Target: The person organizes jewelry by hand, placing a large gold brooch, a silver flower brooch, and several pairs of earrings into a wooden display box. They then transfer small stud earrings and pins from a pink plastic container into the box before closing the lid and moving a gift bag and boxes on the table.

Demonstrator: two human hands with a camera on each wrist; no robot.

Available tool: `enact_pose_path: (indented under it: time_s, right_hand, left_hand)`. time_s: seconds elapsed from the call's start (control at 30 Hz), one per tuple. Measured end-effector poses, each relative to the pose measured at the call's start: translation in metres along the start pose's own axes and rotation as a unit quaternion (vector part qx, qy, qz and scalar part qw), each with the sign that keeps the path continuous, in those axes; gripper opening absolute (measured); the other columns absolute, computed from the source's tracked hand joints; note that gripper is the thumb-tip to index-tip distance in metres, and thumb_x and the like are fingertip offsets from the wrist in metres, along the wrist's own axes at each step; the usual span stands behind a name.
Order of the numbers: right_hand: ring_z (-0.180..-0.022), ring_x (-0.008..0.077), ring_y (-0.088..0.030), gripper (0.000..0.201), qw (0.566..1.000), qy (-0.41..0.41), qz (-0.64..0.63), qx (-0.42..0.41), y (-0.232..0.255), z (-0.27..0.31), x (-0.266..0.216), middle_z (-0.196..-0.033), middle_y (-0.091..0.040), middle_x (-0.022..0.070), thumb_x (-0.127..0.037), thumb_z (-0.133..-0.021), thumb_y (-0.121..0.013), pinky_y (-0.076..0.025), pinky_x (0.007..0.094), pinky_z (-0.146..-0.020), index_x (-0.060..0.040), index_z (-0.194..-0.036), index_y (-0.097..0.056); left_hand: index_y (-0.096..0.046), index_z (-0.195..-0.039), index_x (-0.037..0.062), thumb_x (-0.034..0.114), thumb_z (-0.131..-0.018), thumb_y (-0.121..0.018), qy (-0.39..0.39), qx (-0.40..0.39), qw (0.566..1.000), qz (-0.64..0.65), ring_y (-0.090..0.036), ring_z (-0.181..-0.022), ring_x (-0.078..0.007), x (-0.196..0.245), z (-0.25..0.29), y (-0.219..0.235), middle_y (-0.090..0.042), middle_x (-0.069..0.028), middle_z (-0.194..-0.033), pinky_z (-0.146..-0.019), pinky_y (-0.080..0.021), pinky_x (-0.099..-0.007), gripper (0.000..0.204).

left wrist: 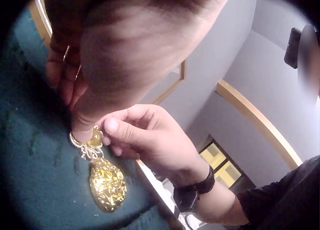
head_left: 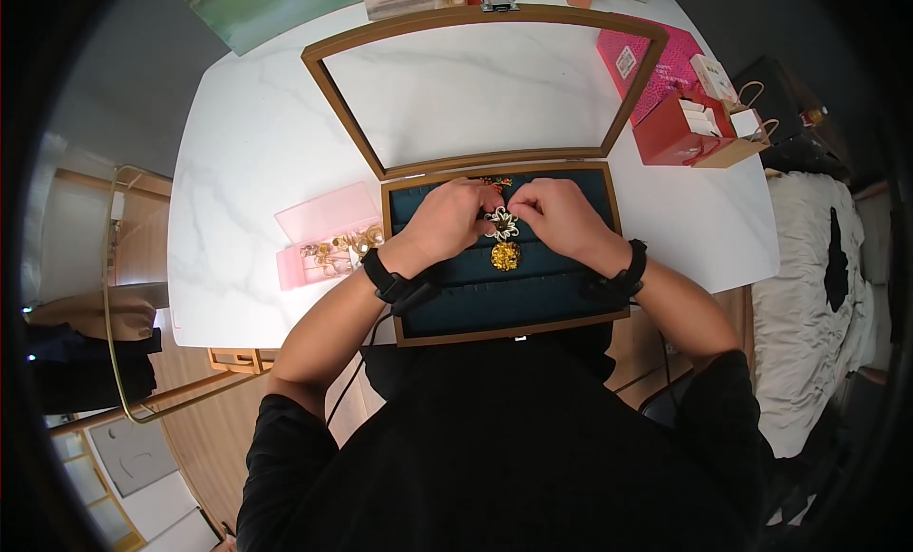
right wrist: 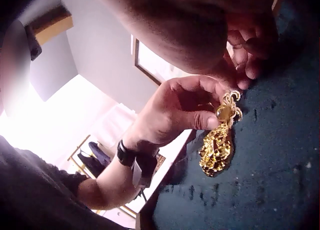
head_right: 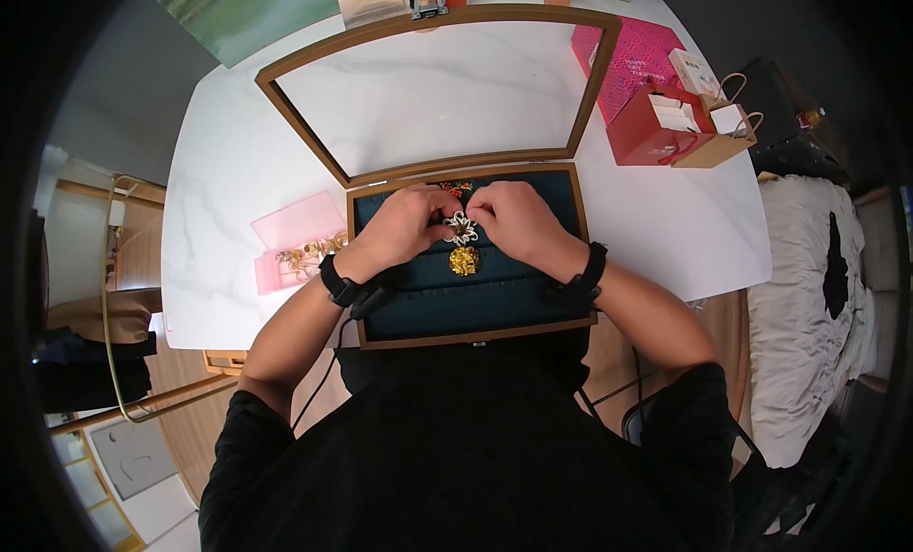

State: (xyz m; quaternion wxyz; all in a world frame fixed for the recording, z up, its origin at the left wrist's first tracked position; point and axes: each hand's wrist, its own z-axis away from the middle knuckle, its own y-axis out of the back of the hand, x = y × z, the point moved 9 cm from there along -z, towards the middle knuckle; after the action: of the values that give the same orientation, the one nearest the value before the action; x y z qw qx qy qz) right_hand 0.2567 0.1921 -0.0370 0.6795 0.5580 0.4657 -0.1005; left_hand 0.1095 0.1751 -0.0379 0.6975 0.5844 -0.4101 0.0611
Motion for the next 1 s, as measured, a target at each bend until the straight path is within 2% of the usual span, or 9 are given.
enact_pose_path:
  time_s: [0.1, 0.13, 0.3, 0.4, 0.53, 0.63, 0.83, 0.9, 1.0]
  right_hand:
    - [-0.078, 0.0201, -0.077, 0.014, 0.997, -0.055, -0.048, -0.039, 0.000, -0.011, 0.013, -0.088, -0.082, 0.0134, -0.009, -0.097, -0.081, -0.059, 0.0357, -0.076, 0.0004, -0.106, -0.084]
    - [-0.078, 0.0201, -0.077, 0.014, 0.997, -0.055, -0.048, -0.039, 0.001, -0.015, 0.017, -0.088, -0.082, 0.0134, -0.009, -0.097, -0.081, -0.059, 0.0357, -0.076, 0.0004, -0.106, -0.084]
    - [-0.078, 0.0172, -0.077, 0.015, 0.987, -0.045, -0.018, -0.154, -0.008, -0.032, 0.021, -0.086, -0.083, 0.0134, -0.010, -0.094, -0.084, -0.060, 0.0344, -0.076, 0.0013, -0.103, -0.086]
    - [-0.076, 0.0156, -0.075, 0.015, 0.981, -0.084, -0.021, -0.173, -0.006, -0.035, 0.021, -0.085, -0.082, 0.0123, -0.011, -0.093, -0.086, -0.059, 0.0336, -0.074, 0.0010, -0.102, -0.086]
    - [-0.073, 0.0142, -0.072, 0.016, 0.985, -0.051, -0.027, -0.163, -0.010, -0.038, 0.025, -0.082, -0.081, 0.0111, -0.012, -0.093, -0.087, -0.057, 0.0332, -0.072, 0.0007, -0.102, -0.086]
    - [-0.073, 0.0134, -0.071, 0.016, 0.976, -0.088, -0.063, -0.187, -0.012, -0.037, 0.027, -0.081, -0.080, 0.0104, -0.012, -0.092, -0.088, -0.056, 0.0330, -0.071, 0.0004, -0.102, -0.087]
    - [-0.069, 0.0129, -0.069, 0.015, 0.982, -0.029, -0.023, -0.188, -0.013, -0.044, 0.018, -0.079, -0.079, 0.0078, -0.011, -0.093, -0.088, -0.055, 0.0322, -0.066, 0.0020, -0.099, -0.087]
    - [-0.067, 0.0127, -0.069, 0.015, 0.967, -0.084, -0.031, -0.238, -0.021, -0.044, 0.028, -0.079, -0.078, 0.0077, -0.010, -0.093, -0.087, -0.055, 0.0322, -0.063, 0.0031, -0.099, -0.086]
    - [-0.066, 0.0128, -0.069, 0.015, 0.964, -0.105, -0.053, -0.240, -0.021, -0.046, 0.030, -0.079, -0.078, 0.0083, -0.010, -0.093, -0.087, -0.055, 0.0321, -0.062, 0.0039, -0.099, -0.085]
  left_hand:
    - [-0.078, -0.117, 0.0050, 0.006, -0.084, -0.092, 0.001, 0.002, 1.000, 0.003, -0.074, -0.096, -0.0342, 0.000, 0.000, 0.001, -0.077, -0.0117, -0.103, -0.085, -0.058, -0.0435, 0.036]
    - [-0.078, -0.117, 0.0050, 0.006, -0.084, -0.092, 0.001, 0.001, 1.000, 0.004, -0.074, -0.096, -0.0342, 0.001, 0.000, 0.001, -0.077, -0.0117, -0.103, -0.085, -0.058, -0.0435, 0.036]
    - [-0.078, -0.117, 0.0047, 0.006, -0.084, -0.092, 0.009, -0.002, 1.000, 0.004, -0.074, -0.097, -0.0339, 0.002, 0.000, 0.002, -0.078, -0.0118, -0.105, -0.086, -0.058, -0.0438, 0.036]
    - [-0.077, -0.118, 0.0042, 0.006, -0.084, -0.092, -0.001, -0.001, 1.000, 0.001, -0.074, -0.098, -0.0341, 0.002, 0.000, 0.001, -0.077, -0.0118, -0.105, -0.086, -0.058, -0.0441, 0.036]
    - [-0.077, -0.117, 0.0037, 0.005, -0.084, -0.092, 0.000, 0.002, 1.000, -0.005, -0.074, -0.098, -0.0346, 0.005, 0.001, 0.003, -0.077, -0.0121, -0.104, -0.086, -0.058, -0.0445, 0.036]
    - [-0.077, -0.115, 0.0035, 0.006, -0.084, -0.092, -0.004, 0.002, 1.000, -0.008, -0.073, -0.098, -0.0352, 0.006, 0.001, 0.004, -0.076, -0.0127, -0.103, -0.087, -0.058, -0.0450, 0.035]
    - [-0.076, -0.112, 0.0034, 0.007, -0.083, -0.092, -0.012, 0.005, 1.000, -0.009, -0.073, -0.099, -0.0361, 0.008, 0.001, 0.004, -0.076, -0.0128, -0.102, -0.086, -0.057, -0.0462, 0.033]
    - [-0.076, -0.111, 0.0034, 0.006, -0.083, -0.092, -0.011, 0.003, 1.000, -0.015, -0.073, -0.098, -0.0361, 0.007, 0.000, 0.003, -0.076, -0.0125, -0.101, -0.085, -0.057, -0.0464, 0.033]
    - [-0.075, -0.111, 0.0033, 0.006, -0.082, -0.092, -0.015, 0.008, 1.000, -0.005, -0.073, -0.098, -0.0362, 0.006, 0.000, 0.003, -0.076, -0.0125, -0.101, -0.085, -0.056, -0.0464, 0.033]
